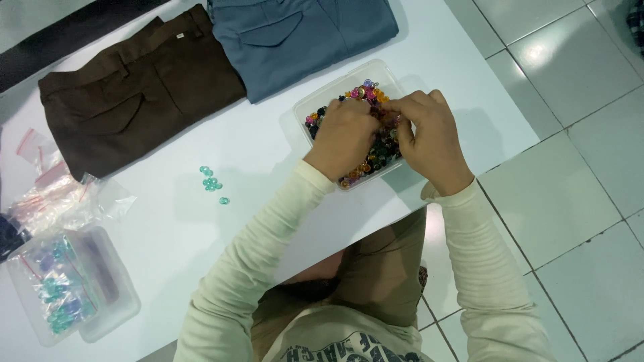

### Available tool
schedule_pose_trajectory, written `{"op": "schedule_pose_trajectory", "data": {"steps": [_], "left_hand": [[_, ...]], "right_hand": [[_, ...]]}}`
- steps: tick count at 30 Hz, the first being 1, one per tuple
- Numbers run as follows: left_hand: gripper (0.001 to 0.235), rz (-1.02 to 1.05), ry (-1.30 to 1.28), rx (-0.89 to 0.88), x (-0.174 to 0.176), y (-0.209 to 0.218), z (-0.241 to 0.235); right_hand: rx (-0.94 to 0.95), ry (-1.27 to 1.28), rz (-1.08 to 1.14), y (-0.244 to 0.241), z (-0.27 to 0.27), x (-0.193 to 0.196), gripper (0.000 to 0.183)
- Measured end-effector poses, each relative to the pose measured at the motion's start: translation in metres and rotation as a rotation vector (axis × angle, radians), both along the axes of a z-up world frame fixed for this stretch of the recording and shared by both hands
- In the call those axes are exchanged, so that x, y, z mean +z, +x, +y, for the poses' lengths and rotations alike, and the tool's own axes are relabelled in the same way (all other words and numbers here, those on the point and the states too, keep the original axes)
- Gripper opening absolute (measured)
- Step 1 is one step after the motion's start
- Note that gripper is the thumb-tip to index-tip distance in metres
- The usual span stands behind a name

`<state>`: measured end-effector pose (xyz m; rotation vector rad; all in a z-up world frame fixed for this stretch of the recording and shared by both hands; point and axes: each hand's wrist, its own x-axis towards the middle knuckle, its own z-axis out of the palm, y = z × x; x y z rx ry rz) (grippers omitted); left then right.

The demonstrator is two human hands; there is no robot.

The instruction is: The person is picking up small decorative beads and placing them into a small plastic bag.

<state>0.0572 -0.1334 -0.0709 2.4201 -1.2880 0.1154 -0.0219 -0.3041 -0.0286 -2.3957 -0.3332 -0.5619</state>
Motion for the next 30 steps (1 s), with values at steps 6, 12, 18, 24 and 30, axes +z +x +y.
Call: {"op": "schedule_pose_trajectory", "data": {"steps": [6,12,18,24,30], "left_hand": [[0.007,0.084,-0.011,0.051,0.010,0.015,0.025],[0.009,0.114,0.027,0.062,0.025,0.014,0.028],[0.007,0.181,0.013,0.067,0.020,0.017,0.025],[0.011,-0.123,-0.003,0.142,0.027,0.008,0.023],[0.006,0.071,-0.026,-0.048,0.021,-0.015,-0.003]], "right_hand": [[0.018,0.030,0.001,0.000,-0.001,0.000,0.030],[0.000,0.085,0.004,-0.001,0.003,0.005,0.029],[0.013,0.067,-0.002,0.001,0.002,0.004,0.029],[-0.008,0.061,-0.002,0.000,0.003,0.004,0.030],[-0.014,0.048,-0.008,-0.001,0.003,0.001,0.031]]}}
